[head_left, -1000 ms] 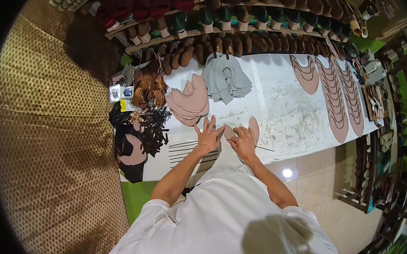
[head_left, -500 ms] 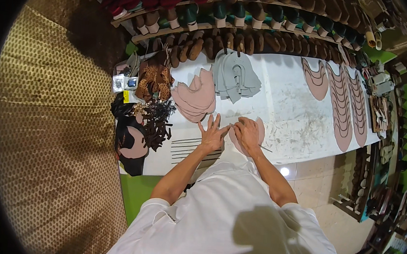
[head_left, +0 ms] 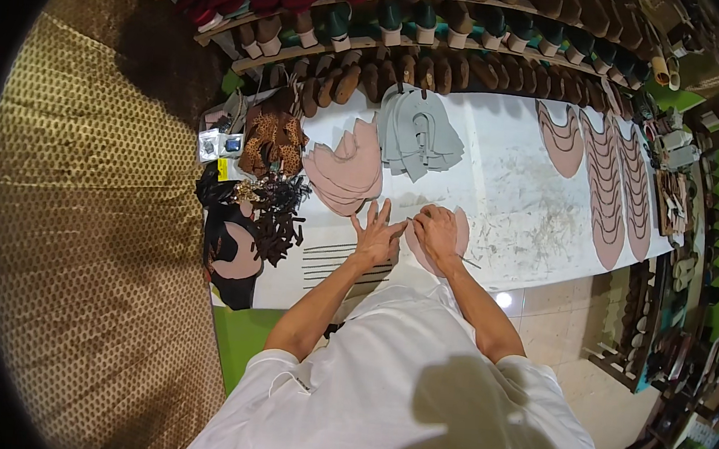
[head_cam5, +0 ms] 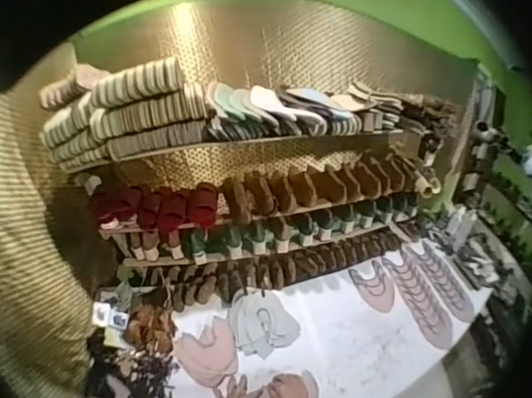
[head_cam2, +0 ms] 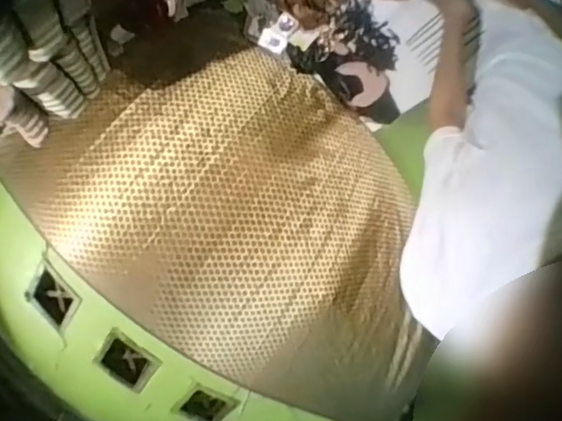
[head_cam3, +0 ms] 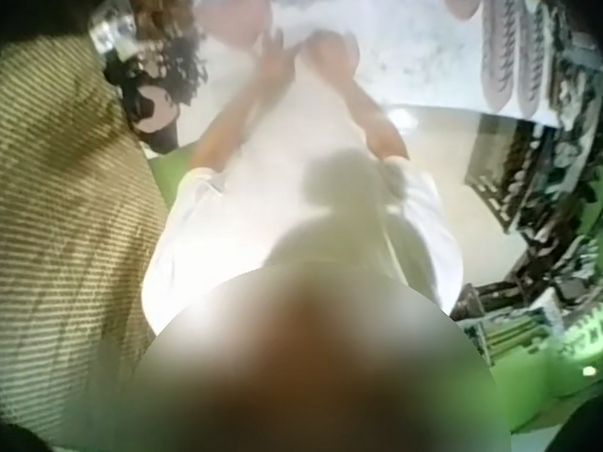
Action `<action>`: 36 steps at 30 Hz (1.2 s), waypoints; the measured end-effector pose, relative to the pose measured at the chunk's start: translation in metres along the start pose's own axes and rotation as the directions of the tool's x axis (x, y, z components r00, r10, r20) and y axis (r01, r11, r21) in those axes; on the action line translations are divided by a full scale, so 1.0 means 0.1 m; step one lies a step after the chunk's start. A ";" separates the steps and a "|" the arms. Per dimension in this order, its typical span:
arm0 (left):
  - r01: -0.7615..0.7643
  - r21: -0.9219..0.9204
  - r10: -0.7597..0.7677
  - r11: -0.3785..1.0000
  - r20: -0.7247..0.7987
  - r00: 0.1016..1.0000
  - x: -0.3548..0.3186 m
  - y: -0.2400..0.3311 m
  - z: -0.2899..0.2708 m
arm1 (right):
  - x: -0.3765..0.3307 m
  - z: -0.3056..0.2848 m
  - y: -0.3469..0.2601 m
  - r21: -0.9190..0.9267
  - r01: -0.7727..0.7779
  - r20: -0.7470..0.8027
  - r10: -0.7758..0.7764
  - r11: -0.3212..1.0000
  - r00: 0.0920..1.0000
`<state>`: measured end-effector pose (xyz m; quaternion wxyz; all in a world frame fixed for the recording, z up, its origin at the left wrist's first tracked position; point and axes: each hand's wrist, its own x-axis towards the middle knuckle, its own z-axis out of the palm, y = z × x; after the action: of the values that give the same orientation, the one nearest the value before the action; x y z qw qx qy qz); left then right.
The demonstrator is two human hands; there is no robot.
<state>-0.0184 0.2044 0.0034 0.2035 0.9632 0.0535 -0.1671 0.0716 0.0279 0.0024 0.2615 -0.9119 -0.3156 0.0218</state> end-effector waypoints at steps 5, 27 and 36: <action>-0.008 -0.036 0.007 0.999 -0.030 1.000 0.03 -0.02 0.00 | 0.00 0.03 0.00 -0.042 -0.015 0.028 0.016 0.999 0.999; -0.145 0.243 0.192 0.959 -0.183 0.964 0.02 0.05 0.06 | -0.36 -0.10 0.08 0.016 -0.101 -0.082 0.102 0.995 0.991; -0.153 0.170 0.185 0.974 -0.197 0.963 0.04 -0.01 0.13 | -0.23 -0.14 0.11 0.039 -0.123 -0.044 0.125 0.992 0.991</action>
<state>-0.0186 0.2003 -0.0096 0.1356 0.9893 -0.0207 -0.0493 0.0625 0.0008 0.0064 0.2835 -0.9251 -0.2517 0.0225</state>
